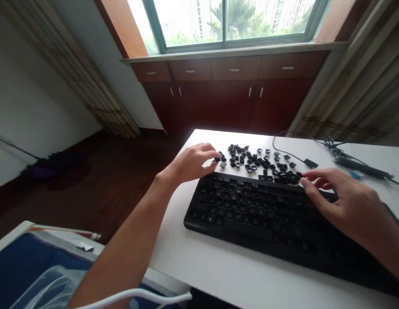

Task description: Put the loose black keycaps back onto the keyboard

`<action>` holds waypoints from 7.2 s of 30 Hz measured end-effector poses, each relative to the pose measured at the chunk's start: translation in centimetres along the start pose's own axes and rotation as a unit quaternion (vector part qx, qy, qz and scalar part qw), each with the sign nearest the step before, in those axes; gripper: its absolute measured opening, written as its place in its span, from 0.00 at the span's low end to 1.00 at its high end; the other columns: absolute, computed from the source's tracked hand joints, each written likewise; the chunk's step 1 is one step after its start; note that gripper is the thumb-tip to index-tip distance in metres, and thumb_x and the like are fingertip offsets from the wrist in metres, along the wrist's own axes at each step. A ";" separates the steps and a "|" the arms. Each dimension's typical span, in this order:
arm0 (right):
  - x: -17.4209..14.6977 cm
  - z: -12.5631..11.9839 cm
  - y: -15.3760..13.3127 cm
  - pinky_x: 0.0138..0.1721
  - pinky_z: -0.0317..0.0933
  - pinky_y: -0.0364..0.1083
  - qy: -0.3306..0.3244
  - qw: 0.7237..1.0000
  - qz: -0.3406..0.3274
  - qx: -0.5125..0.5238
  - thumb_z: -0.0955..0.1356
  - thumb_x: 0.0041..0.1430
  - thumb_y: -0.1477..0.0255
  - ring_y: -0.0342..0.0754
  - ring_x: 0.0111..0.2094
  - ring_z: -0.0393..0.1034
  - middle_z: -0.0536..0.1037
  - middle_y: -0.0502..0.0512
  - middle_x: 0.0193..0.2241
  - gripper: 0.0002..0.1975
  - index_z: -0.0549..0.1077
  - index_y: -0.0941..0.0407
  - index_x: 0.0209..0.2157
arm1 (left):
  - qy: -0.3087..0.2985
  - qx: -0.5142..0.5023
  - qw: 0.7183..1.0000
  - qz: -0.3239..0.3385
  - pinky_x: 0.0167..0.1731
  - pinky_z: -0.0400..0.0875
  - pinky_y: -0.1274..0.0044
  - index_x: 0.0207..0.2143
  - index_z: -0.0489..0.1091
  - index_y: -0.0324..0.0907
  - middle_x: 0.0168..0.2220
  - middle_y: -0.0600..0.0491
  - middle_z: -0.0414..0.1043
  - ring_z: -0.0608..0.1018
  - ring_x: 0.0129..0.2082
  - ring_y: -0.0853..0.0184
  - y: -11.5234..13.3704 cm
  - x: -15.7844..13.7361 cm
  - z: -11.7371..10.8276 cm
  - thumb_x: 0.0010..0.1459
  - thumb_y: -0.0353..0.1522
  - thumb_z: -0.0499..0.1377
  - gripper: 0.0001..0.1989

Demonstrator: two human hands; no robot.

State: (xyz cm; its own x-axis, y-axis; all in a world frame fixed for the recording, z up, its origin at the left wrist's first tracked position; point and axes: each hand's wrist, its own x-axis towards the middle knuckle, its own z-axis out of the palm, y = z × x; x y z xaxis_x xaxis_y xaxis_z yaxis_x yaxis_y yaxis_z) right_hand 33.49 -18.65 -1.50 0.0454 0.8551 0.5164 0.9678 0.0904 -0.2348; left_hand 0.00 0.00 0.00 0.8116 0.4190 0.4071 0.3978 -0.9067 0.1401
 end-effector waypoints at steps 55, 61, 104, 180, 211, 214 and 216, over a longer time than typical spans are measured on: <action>-1.6 1.9 -1.3 0.48 0.69 0.48 -0.027 0.968 -0.220 0.120 0.68 0.63 0.73 0.50 0.47 0.72 0.74 0.55 0.49 0.19 0.71 0.50 0.55 | -0.034 -0.025 0.993 -0.106 0.38 0.74 0.78 0.47 0.76 0.45 0.41 0.51 0.79 0.80 0.38 0.67 -3.1 -2.6 -0.3 0.63 0.39 0.61 0.13; -1.1 1.9 -1.2 0.50 0.67 0.47 -0.045 0.972 -0.194 0.128 0.68 0.64 0.71 0.49 0.48 0.72 0.74 0.54 0.50 0.17 0.71 0.49 0.54 | 0.025 -0.002 0.996 -0.089 0.53 0.69 0.67 0.51 0.73 0.43 0.49 0.49 0.77 0.75 0.51 0.62 -3.1 -1.8 0.9 0.69 0.34 0.52 0.14; 15.6 14.6 -12.9 0.48 0.69 0.54 -0.266 0.957 -0.095 -0.074 0.67 0.67 0.63 0.50 0.47 0.71 0.74 0.58 0.50 0.16 0.71 0.56 0.51 | -0.022 0.102 0.993 -0.055 0.42 0.72 0.72 0.40 0.78 0.41 0.44 0.47 0.76 0.76 0.44 0.62 -1.4 -1.5 0.8 0.68 0.37 0.52 0.15; 2.7 2.9 -8.0 0.42 0.69 0.42 -0.072 0.659 0.317 0.679 0.78 0.50 0.63 0.46 0.40 0.76 0.81 0.53 0.39 0.24 0.71 0.53 0.46 | 0.085 -0.475 0.849 -0.215 0.38 0.79 0.77 0.44 0.75 0.40 0.37 0.52 0.79 0.80 0.34 0.69 8.8 1.8 3.6 0.55 0.38 0.68 0.16; 2.3 3.5 -8.5 0.48 0.71 0.44 -0.079 0.784 0.217 0.576 0.77 0.53 0.63 0.49 0.46 0.76 0.79 0.55 0.43 0.17 0.73 0.54 0.40 | 0.068 -0.455 0.868 -0.185 0.42 0.78 0.76 0.43 0.76 0.41 0.39 0.51 0.79 0.81 0.37 0.68 8.8 1.6 3.6 0.57 0.36 0.66 0.12; 2.2 3.4 -8.6 0.48 0.72 0.45 -0.086 0.792 0.212 0.566 0.76 0.54 0.62 0.49 0.46 0.76 0.79 0.55 0.42 0.17 0.72 0.54 0.41 | 0.055 -0.503 0.843 -0.182 0.44 0.78 0.74 0.44 0.76 0.39 0.41 0.49 0.79 0.81 0.39 0.66 8.8 1.6 3.6 0.57 0.35 0.66 0.13; 2.2 3.2 -8.7 0.46 0.72 0.45 -0.087 0.797 0.212 0.559 0.76 0.54 0.62 0.49 0.44 0.76 0.80 0.55 0.41 0.17 0.72 0.54 0.41 | 0.040 -0.537 0.823 -0.182 0.46 0.78 0.74 0.46 0.76 0.39 0.42 0.48 0.79 0.82 0.41 0.65 8.8 1.6 3.7 0.57 0.35 0.67 0.15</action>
State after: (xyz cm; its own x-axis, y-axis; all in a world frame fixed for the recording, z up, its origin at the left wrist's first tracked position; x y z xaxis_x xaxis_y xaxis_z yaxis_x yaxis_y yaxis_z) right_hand 24.36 -15.89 -0.99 0.1807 0.9787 0.0973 0.0448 0.0906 -0.9949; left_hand 6.40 -7.14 -1.41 0.6747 0.7064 0.2140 -0.0348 -0.2592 0.9652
